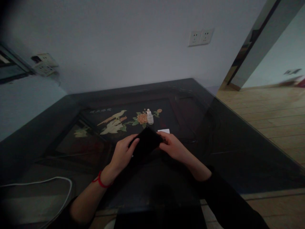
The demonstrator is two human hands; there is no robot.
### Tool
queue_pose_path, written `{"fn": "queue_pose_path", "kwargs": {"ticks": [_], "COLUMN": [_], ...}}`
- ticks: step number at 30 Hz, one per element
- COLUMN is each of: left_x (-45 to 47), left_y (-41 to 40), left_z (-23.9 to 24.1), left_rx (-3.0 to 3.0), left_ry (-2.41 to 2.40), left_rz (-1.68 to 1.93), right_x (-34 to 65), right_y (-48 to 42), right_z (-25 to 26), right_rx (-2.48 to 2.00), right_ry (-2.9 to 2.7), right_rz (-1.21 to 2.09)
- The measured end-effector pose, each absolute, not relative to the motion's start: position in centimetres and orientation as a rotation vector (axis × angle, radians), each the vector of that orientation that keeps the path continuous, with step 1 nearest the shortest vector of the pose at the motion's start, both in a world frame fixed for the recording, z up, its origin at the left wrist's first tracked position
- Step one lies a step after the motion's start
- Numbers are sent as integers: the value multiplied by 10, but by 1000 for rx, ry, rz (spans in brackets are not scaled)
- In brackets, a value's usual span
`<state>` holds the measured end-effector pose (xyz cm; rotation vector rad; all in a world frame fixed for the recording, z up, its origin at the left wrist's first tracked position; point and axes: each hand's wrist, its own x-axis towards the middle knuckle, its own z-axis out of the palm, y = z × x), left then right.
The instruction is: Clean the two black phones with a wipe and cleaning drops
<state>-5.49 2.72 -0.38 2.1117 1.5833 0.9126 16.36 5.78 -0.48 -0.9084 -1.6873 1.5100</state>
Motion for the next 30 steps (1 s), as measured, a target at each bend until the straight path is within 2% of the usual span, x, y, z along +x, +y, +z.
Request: {"fn": "queue_pose_path", "kwargs": {"ticks": [15,20,30], "left_x": [-62,-65,-61], "left_y": [35,38,37], "left_z": [1,3,3], "left_rx": [1993,1871,1826], "left_ry": [1478,1398,1338], "left_rz": [884,893,868], "right_x": [162,167,184], "right_y": [49,49,51], "right_z": [8,7,22], "right_rx": [-941,-799,-783], "right_ry": [-1515,-1513,-1520], "right_rz": [1695,1814,1792]}}
